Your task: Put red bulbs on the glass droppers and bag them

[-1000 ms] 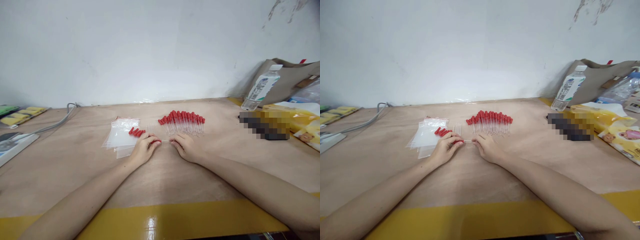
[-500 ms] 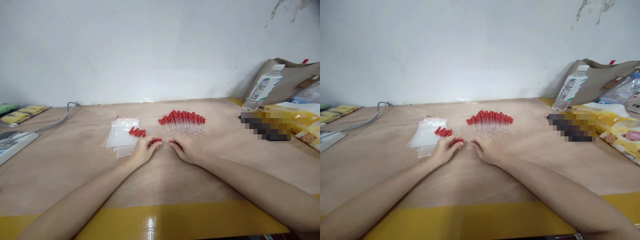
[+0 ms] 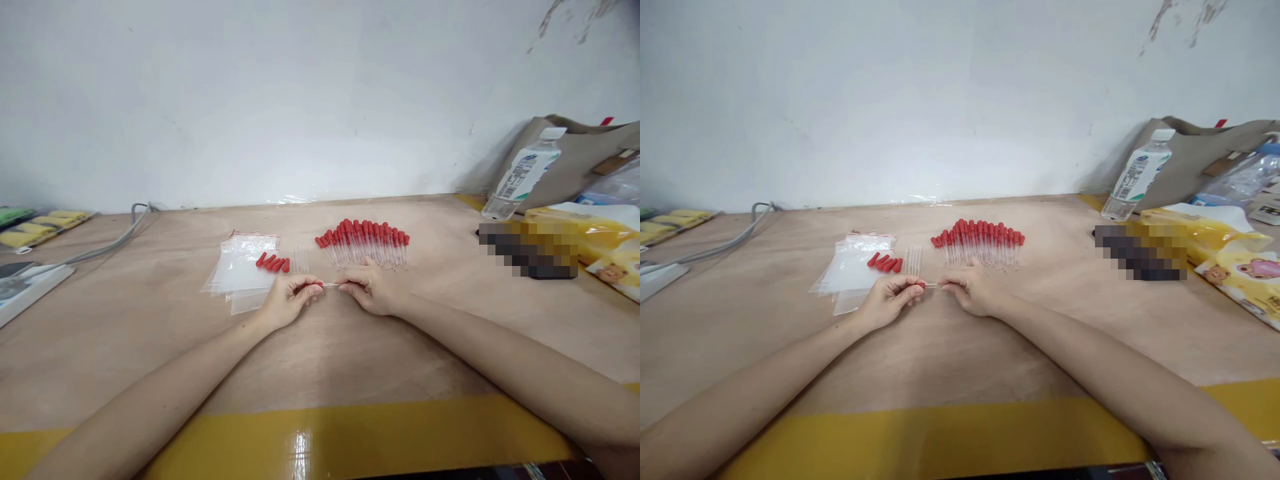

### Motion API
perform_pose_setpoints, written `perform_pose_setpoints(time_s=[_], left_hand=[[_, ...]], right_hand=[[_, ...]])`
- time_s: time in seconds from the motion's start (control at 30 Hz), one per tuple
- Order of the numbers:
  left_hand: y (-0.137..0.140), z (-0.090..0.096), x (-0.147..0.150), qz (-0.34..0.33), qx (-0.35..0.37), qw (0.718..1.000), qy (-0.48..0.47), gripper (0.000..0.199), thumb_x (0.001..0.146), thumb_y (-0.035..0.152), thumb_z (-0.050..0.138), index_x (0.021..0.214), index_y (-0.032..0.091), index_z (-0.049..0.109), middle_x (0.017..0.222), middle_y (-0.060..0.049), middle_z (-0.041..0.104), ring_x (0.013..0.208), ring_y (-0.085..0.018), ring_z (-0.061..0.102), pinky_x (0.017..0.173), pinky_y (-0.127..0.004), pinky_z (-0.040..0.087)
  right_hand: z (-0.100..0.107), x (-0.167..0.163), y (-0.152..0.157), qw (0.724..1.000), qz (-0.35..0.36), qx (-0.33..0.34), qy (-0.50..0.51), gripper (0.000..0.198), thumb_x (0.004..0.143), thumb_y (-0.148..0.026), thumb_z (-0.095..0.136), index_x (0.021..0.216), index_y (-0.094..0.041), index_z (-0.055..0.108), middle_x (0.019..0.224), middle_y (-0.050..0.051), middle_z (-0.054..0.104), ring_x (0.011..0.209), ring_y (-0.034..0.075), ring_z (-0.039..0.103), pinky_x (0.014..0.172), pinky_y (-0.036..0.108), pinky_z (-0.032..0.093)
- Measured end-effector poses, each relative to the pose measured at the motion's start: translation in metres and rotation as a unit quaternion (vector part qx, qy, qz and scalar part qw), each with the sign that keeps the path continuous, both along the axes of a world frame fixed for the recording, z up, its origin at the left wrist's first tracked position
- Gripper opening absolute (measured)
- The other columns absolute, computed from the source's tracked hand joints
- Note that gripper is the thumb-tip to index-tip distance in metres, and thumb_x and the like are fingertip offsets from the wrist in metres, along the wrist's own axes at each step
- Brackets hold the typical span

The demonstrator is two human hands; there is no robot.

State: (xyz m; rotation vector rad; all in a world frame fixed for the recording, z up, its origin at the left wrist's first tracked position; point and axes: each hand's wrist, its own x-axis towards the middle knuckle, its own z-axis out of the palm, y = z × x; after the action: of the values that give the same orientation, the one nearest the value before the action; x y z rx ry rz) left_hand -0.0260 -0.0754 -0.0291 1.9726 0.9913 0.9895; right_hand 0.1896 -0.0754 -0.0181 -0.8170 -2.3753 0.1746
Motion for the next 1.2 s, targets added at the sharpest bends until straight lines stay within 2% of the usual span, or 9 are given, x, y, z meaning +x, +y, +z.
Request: perform_pose_setpoints(time_s=[0.13, 0.27, 0.47, 0.57, 0.67, 0.8, 1.03, 1.2], left_hand=[[-0.001, 0.003, 0.001, 0.015, 0.021, 0.999, 0.034, 0.021, 0.079, 0.032, 0.058, 0.083, 0.013, 0.067, 0.060, -0.001, 0.061, 0.050, -0.008, 0.051, 0.046, -0.018, 0.041], [-0.001, 0.003, 0.001, 0.042, 0.071, 0.995, 0.065, 0.020, 0.077, 0.031, 0.060, 0.084, 0.014, 0.069, 0.065, -0.002, 0.065, 0.052, -0.010, 0.053, 0.048, -0.019, 0.042], [-0.001, 0.005, -0.002, 0.025, 0.090, 0.993, 0.074, 0.022, 0.076, 0.032, 0.062, 0.088, 0.015, 0.068, 0.083, -0.005, 0.070, 0.070, -0.015, 0.063, 0.064, -0.024, 0.050], [-0.004, 0.008, -0.003, 0.009, 0.088, 0.991, 0.099, 0.020, 0.080, 0.031, 0.057, 0.086, 0.014, 0.068, 0.072, -0.003, 0.068, 0.062, -0.013, 0.061, 0.058, -0.022, 0.049], [-0.006, 0.009, -0.002, -0.005, 0.077, 0.992, 0.097, 0.020, 0.081, 0.029, 0.056, 0.085, 0.014, 0.067, 0.064, -0.001, 0.064, 0.054, -0.011, 0.057, 0.053, -0.021, 0.047], [-0.008, 0.007, -0.001, -0.002, 0.070, 0.993, 0.095, 0.021, 0.081, 0.031, 0.056, 0.086, 0.014, 0.066, 0.065, -0.001, 0.064, 0.054, -0.011, 0.057, 0.053, -0.021, 0.048], [-0.009, 0.007, -0.002, -0.013, 0.104, 0.985, 0.138, 0.019, 0.081, 0.029, 0.055, 0.088, 0.015, 0.067, 0.075, -0.002, 0.068, 0.064, -0.012, 0.060, 0.059, -0.021, 0.047], [-0.008, 0.006, -0.003, -0.015, 0.130, 0.980, 0.150, 0.019, 0.082, 0.029, 0.054, 0.090, 0.017, 0.067, 0.082, -0.002, 0.070, 0.069, -0.013, 0.062, 0.062, -0.021, 0.047]], right_hand=[[0.005, 0.000, -0.001, 0.994, -0.026, 0.081, -0.068, 0.023, 0.088, -0.017, 0.040, 0.086, -0.018, 0.062, 0.078, 0.002, 0.063, 0.061, 0.012, 0.047, 0.068, 0.031, 0.024], [0.000, -0.003, -0.003, 0.987, -0.061, 0.133, -0.071, 0.025, 0.088, -0.016, 0.037, 0.088, -0.016, 0.062, 0.078, 0.005, 0.062, 0.064, 0.014, 0.047, 0.067, 0.031, 0.026], [-0.001, 0.004, -0.001, 0.997, -0.010, 0.071, -0.036, 0.018, 0.089, -0.022, 0.039, 0.092, -0.015, 0.056, 0.083, 0.006, 0.060, 0.075, 0.016, 0.050, 0.070, 0.029, 0.036], [-0.001, 0.004, -0.001, 0.997, -0.010, 0.066, -0.031, 0.017, 0.088, -0.020, 0.039, 0.089, -0.015, 0.056, 0.080, 0.006, 0.059, 0.074, 0.016, 0.049, 0.068, 0.028, 0.037], [-0.004, 0.001, 0.000, 0.994, -0.006, 0.103, -0.031, 0.021, 0.089, -0.019, 0.037, 0.086, -0.015, 0.057, 0.074, 0.006, 0.058, 0.068, 0.015, 0.047, 0.065, 0.028, 0.036], [-0.007, -0.004, -0.001, 0.990, -0.010, 0.135, -0.039, 0.023, 0.089, -0.019, 0.036, 0.082, -0.014, 0.057, 0.069, 0.005, 0.058, 0.061, 0.014, 0.044, 0.061, 0.028, 0.032], [-0.007, -0.010, -0.005, 0.990, -0.022, 0.126, -0.064, 0.028, 0.089, -0.022, 0.035, 0.071, -0.015, 0.056, 0.062, 0.004, 0.055, 0.057, 0.013, 0.041, 0.060, 0.027, 0.031], [-0.006, -0.014, -0.006, 0.993, -0.041, 0.078, -0.084, 0.029, 0.090, -0.023, 0.035, 0.071, -0.015, 0.055, 0.065, 0.004, 0.057, 0.060, 0.014, 0.045, 0.062, 0.027, 0.031]])
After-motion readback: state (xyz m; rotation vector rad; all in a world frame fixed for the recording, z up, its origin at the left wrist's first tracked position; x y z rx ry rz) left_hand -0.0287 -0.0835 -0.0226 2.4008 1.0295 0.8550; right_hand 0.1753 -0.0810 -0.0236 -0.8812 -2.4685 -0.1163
